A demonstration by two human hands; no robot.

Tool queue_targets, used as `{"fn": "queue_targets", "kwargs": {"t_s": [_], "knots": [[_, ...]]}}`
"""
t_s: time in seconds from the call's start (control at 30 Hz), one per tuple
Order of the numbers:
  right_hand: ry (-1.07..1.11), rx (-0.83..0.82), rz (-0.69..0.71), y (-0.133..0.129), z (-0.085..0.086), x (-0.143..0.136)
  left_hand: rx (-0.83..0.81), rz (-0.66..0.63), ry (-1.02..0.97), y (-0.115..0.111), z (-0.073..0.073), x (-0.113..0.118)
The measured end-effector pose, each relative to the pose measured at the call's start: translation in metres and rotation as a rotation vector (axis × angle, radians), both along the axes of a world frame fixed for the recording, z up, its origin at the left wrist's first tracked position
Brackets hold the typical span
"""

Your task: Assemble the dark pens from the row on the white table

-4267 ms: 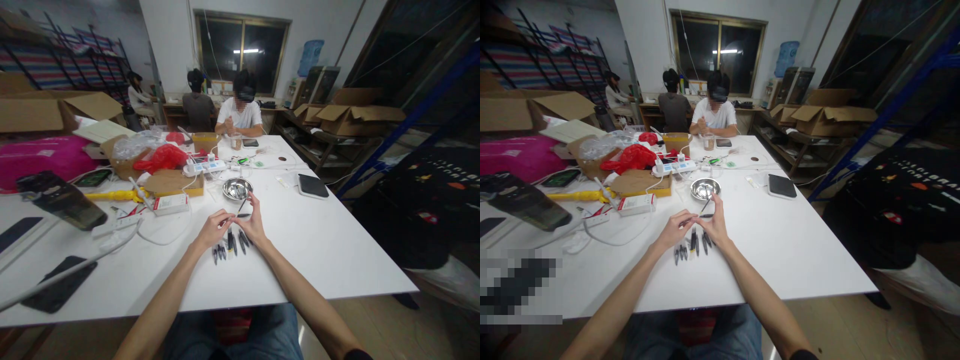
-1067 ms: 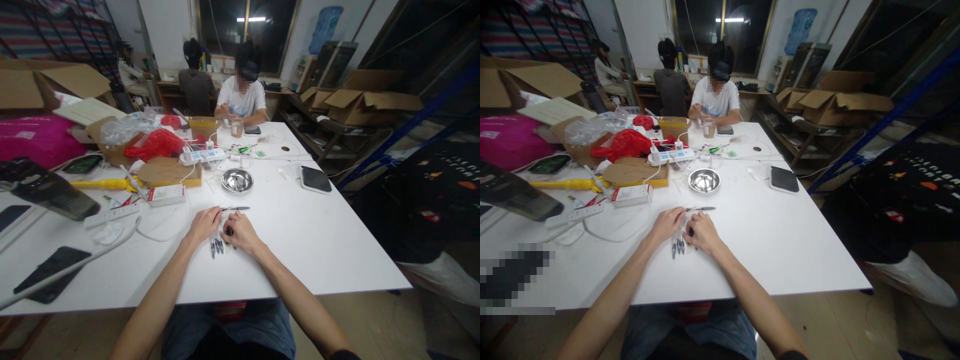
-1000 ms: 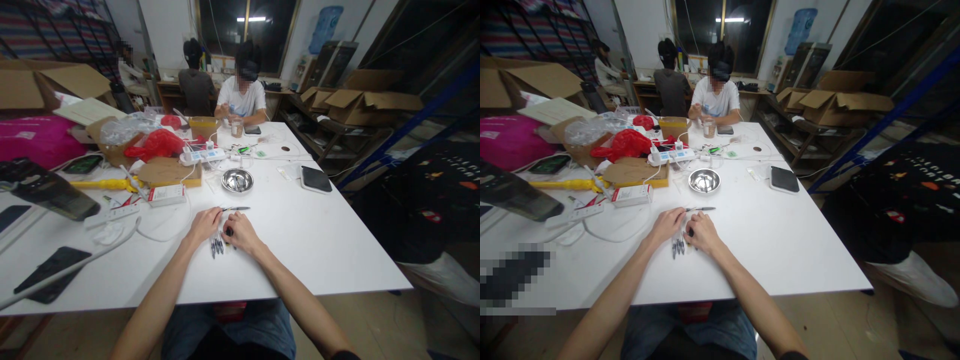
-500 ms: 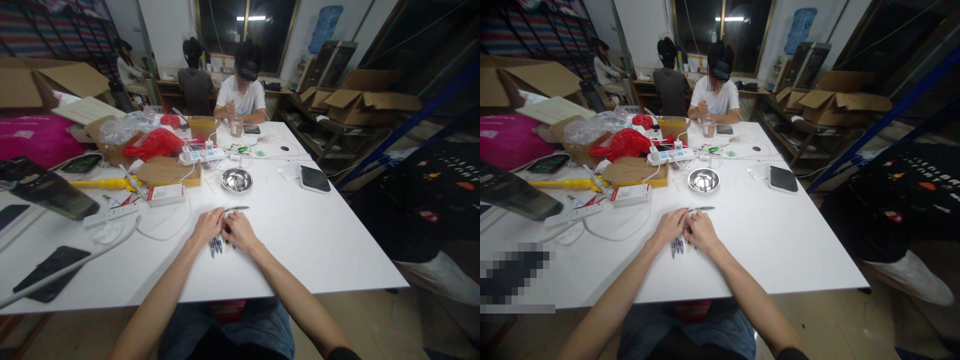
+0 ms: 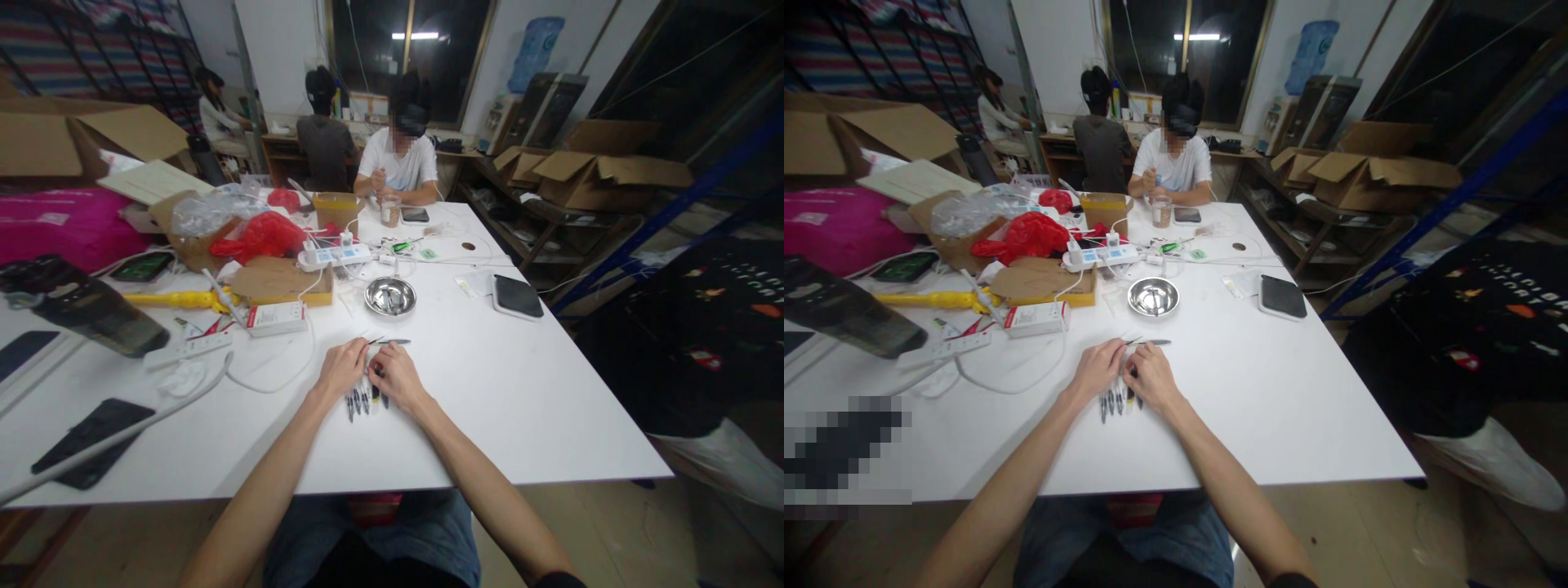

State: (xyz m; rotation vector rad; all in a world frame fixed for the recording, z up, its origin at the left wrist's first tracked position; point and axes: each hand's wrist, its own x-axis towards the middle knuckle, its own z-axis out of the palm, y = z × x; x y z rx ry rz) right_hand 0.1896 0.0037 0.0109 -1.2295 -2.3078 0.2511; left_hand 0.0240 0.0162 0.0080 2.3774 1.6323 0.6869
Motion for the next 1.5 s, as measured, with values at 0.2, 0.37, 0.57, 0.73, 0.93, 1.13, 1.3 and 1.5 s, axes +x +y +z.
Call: {"fn": "queue_targets", "kwargs": {"t_s": [0.2, 0.37, 0.57, 0.73, 0.93, 1.13, 1.3, 1.5], "knots": [[0.169, -0.057, -0.044, 0.003, 0.006, 0.009, -0.021, 0.017, 0.022, 0.002, 0.003, -0.002], [0.301, -0.141, -0.097, 0.007, 0.010, 0.020, -0.030, 0.006, 0.014, 0.001, 0.002, -0.002], [0.348, -0.150, -0.178, 0.011, 0.013, 0.027, -0.034, -0.006, 0.003, 0.002, -0.002, -0.003], [0.514, -0.239, -0.197, 0.013, 0.009, 0.030, -0.040, -0.034, 0.005, 0.003, -0.002, -0.003], [0.759, -0.341, -0.178, 0.024, -0.005, 0.034, -0.037, -0.052, -0.003, 0.003, -0.004, -0.004], [0.772, -0.330, -0.160, 0.029, -0.005, 0.037, -0.026, -0.074, -0.019, 0.001, -0.004, -0.005], [0.773, -0.348, -0.103, 0.029, -0.004, 0.038, -0.036, -0.090, -0.031, 0.000, -0.002, -0.005], [0.738, -0.342, -0.091, 0.030, -0.005, 0.038, -0.026, -0.083, -0.057, 0.000, -0.003, -0.005]]}}
